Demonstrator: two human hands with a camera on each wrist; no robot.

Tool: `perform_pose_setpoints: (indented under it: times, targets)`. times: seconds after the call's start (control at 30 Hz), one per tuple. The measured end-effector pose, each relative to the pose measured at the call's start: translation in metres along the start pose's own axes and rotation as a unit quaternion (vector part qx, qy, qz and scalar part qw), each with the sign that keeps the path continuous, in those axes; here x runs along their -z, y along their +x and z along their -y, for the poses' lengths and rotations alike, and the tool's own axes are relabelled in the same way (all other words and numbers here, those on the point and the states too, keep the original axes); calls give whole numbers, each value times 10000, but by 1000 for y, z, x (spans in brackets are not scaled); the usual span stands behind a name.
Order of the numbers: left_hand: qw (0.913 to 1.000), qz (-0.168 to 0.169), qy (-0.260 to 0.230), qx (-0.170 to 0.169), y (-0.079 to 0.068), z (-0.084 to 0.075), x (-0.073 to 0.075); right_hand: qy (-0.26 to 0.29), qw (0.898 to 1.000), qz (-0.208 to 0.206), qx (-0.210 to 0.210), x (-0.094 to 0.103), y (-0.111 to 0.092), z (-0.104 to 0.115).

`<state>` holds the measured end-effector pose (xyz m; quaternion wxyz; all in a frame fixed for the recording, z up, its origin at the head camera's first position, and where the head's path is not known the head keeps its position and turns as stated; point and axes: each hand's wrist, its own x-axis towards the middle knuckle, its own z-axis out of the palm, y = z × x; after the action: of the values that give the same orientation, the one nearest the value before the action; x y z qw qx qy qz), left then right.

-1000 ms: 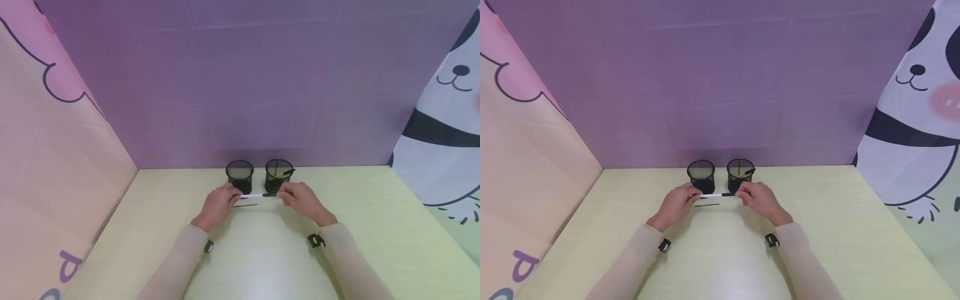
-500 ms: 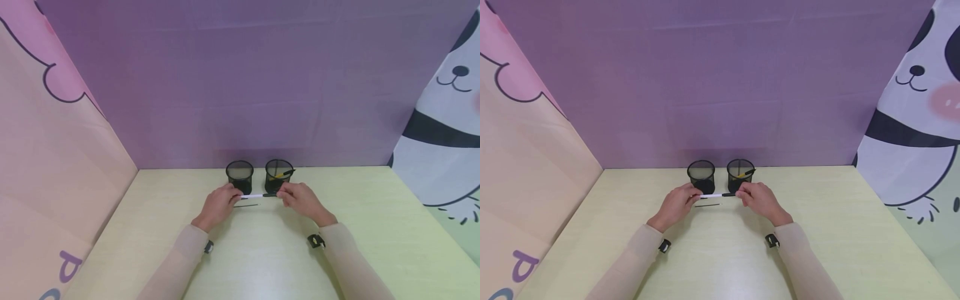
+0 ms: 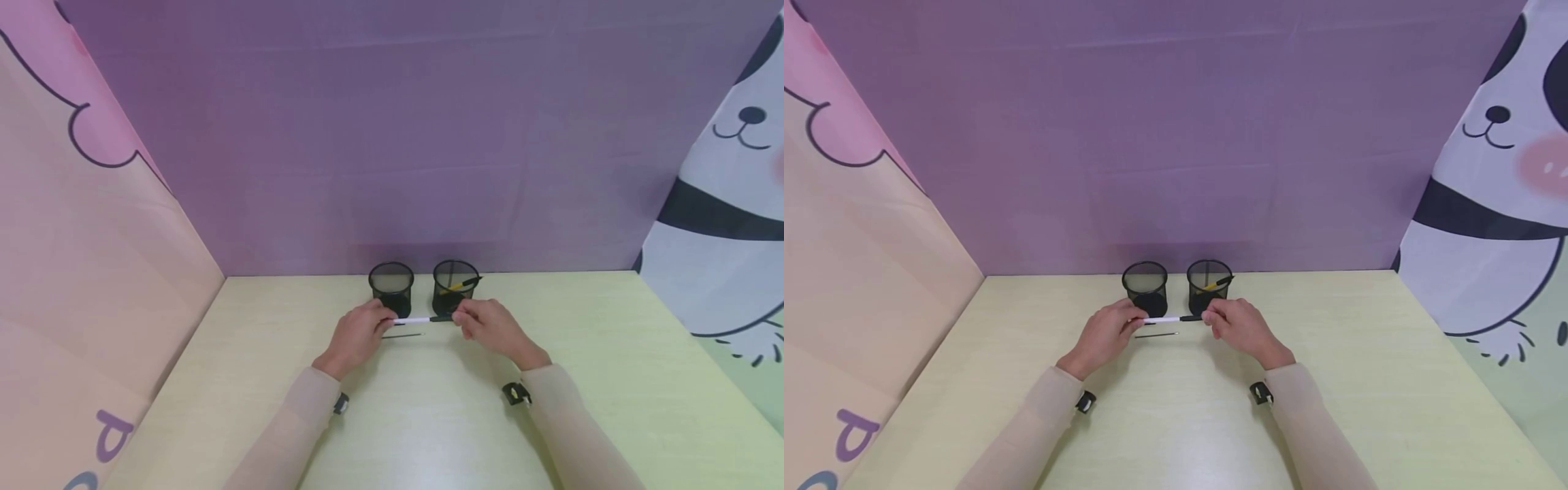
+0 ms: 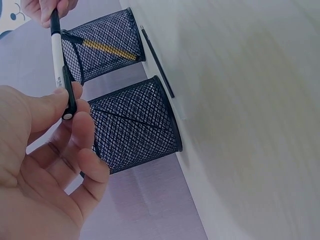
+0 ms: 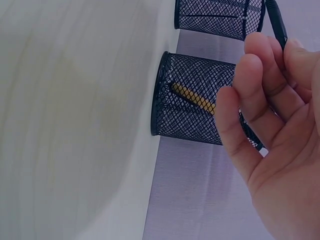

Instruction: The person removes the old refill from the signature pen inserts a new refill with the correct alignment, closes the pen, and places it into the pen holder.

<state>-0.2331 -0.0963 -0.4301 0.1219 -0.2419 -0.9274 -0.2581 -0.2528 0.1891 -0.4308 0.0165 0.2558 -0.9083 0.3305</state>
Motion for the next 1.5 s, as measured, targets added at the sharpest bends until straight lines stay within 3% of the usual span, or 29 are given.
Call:
perform_pose_setpoints:
  times: [1.0,1.5]
  targets:
    - [9998,-106,112,-157,0,0,1,150,9992,131,353,-1,1,-2]
    - [9999,-28,-27,-114,-1,3,1,407,9990,167,-112,-2,0,-2]
